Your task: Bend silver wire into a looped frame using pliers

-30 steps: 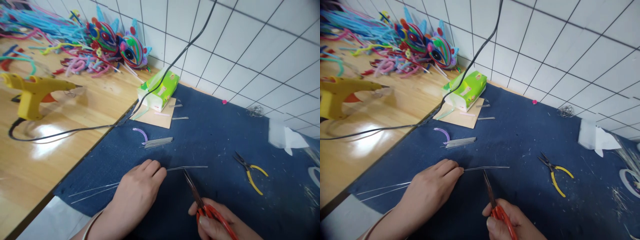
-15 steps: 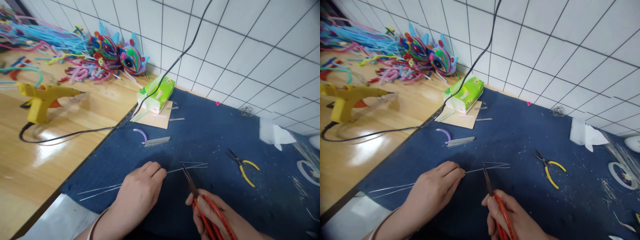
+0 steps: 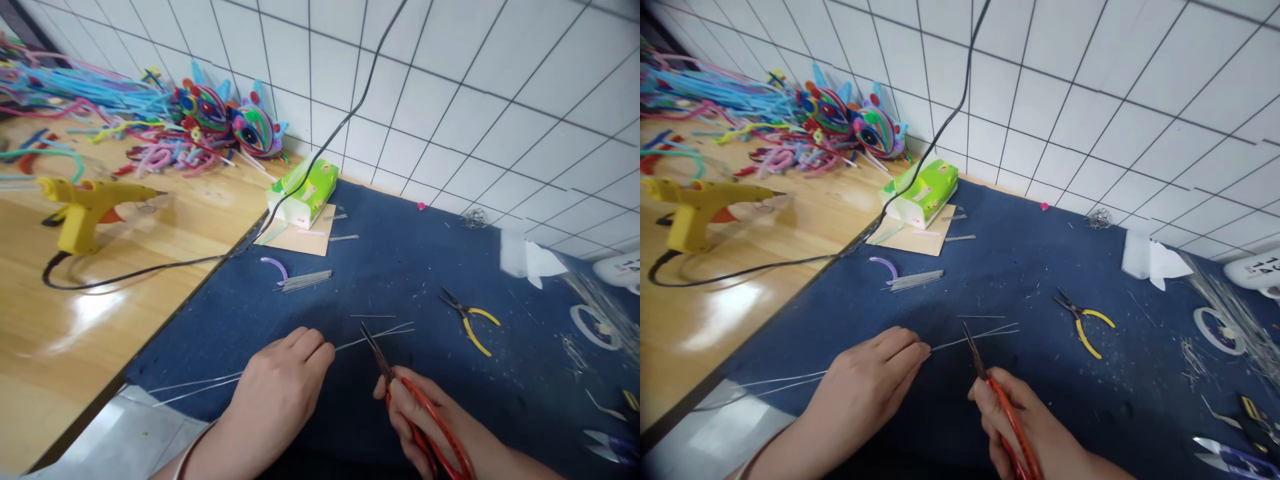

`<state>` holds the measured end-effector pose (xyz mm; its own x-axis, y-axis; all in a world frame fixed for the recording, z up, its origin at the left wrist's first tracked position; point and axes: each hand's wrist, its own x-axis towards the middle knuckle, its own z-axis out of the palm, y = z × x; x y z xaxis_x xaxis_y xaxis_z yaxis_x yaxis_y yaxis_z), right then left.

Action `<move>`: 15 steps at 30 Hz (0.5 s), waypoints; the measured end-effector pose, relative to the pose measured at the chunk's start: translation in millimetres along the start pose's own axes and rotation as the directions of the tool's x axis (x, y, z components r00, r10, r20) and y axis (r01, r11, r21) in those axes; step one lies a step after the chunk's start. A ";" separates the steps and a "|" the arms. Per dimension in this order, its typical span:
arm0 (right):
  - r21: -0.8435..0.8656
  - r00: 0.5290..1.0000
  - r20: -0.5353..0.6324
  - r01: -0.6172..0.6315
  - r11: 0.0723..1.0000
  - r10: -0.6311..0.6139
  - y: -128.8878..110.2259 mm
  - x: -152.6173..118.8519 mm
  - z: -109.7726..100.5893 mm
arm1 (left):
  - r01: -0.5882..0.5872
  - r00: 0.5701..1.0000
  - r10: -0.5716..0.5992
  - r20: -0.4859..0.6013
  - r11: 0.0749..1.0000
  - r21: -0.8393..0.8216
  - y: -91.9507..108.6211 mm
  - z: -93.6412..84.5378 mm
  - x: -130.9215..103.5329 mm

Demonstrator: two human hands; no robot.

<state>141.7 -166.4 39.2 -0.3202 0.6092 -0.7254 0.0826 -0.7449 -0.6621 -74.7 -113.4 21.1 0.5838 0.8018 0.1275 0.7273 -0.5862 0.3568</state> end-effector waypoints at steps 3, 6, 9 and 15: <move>-0.037 0.999 -0.035 0.006 0.999 -0.007 4.7 -3.7 -2.6 | -0.035 0.999 0.035 0.014 0.999 0.002 5.4 -0.3 3.6; -0.026 0.999 -0.039 -0.019 0.999 0.018 7.0 -7.3 -4.2 | -0.055 0.998 0.055 0.039 0.998 0.013 9.5 2.2 8.1; -0.023 1.000 -0.016 -0.020 1.000 0.019 6.6 -9.8 -5.7 | -0.073 0.996 0.072 0.054 0.997 0.027 10.9 6.3 11.1; -0.028 1.000 0.014 -0.024 0.999 0.024 4.4 -8.0 -8.5 | -0.072 0.995 0.069 0.077 0.997 0.034 9.6 12.4 14.3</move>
<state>152.7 -172.2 40.5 -0.3308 0.5871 -0.7388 0.1170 -0.7513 -0.6495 -54.9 -109.0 14.8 0.6584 0.7484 0.0803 0.6956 -0.6457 0.3151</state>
